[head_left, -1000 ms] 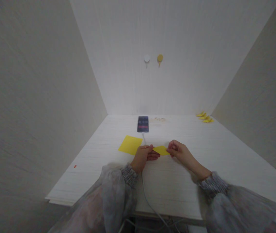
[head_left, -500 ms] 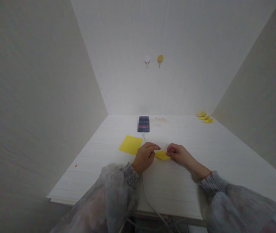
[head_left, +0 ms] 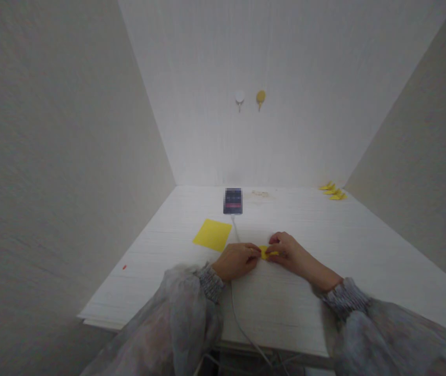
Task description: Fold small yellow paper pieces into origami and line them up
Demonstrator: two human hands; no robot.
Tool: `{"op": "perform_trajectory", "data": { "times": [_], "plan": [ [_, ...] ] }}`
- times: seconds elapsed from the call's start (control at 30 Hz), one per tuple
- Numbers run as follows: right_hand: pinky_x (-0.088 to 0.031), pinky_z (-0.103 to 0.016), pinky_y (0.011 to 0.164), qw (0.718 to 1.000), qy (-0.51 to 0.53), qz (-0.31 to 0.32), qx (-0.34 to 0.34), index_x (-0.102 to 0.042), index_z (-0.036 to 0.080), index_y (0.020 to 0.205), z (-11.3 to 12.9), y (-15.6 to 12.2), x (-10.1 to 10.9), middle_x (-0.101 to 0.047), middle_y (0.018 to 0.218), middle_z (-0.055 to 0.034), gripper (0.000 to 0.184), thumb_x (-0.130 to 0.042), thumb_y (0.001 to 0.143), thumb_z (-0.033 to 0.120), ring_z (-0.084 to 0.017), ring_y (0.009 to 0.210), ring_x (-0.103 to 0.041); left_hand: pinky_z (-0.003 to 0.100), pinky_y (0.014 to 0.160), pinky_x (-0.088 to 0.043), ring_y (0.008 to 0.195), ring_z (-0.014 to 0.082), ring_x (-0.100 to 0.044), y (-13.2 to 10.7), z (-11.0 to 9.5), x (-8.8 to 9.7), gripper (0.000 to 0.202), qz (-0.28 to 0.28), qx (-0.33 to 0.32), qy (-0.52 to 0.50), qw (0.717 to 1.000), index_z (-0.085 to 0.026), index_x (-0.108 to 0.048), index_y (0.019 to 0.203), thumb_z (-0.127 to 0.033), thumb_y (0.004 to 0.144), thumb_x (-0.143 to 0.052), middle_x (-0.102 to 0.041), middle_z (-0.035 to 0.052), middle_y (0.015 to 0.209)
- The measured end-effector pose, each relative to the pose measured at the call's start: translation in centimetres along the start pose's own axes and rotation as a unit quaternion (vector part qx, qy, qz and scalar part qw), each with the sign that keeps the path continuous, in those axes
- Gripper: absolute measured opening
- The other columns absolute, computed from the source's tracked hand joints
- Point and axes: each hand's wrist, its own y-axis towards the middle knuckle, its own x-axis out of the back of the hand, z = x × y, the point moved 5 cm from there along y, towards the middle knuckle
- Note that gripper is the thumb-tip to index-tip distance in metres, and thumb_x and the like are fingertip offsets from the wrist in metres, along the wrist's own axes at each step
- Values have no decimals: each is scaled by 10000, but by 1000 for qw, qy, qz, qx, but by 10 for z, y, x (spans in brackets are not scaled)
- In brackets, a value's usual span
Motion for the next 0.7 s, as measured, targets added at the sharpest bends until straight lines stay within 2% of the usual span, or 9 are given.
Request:
{"op": "perform_trajectory", "data": {
  "times": [0.23, 0.5, 0.7],
  "plan": [
    [-383, -324, 683, 1000, 15, -11, 21, -656, 203, 709, 11, 0, 3, -557, 762, -56, 135, -558, 730, 293, -182, 760, -481, 246, 790, -389, 909, 149, -547, 1, 7, -1, 244, -8, 22, 2, 1000, -266, -603, 957, -320, 764, -464, -559, -6, 1096],
    [-409, -328, 695, 998, 50, 4, 39, -640, 192, 748, 15, 1, -3, -572, 733, -69, 178, -473, 792, 235, -188, 759, -495, 236, 759, -392, 851, 135, -559, 2, 11, -3, 219, -26, 30, 23, 999, -269, -631, 889, -337, 767, -463, -582, -21, 1039],
    [-415, -325, 713, 998, 56, 11, 25, -615, 194, 786, 16, 0, -6, -564, 778, -65, 186, -430, 801, 189, -185, 779, -499, 231, 734, -394, 810, 129, -561, 2, 10, -3, 223, -40, 37, 27, 998, -251, -626, 894, -315, 779, -447, -591, -5, 993]
  ]
}}
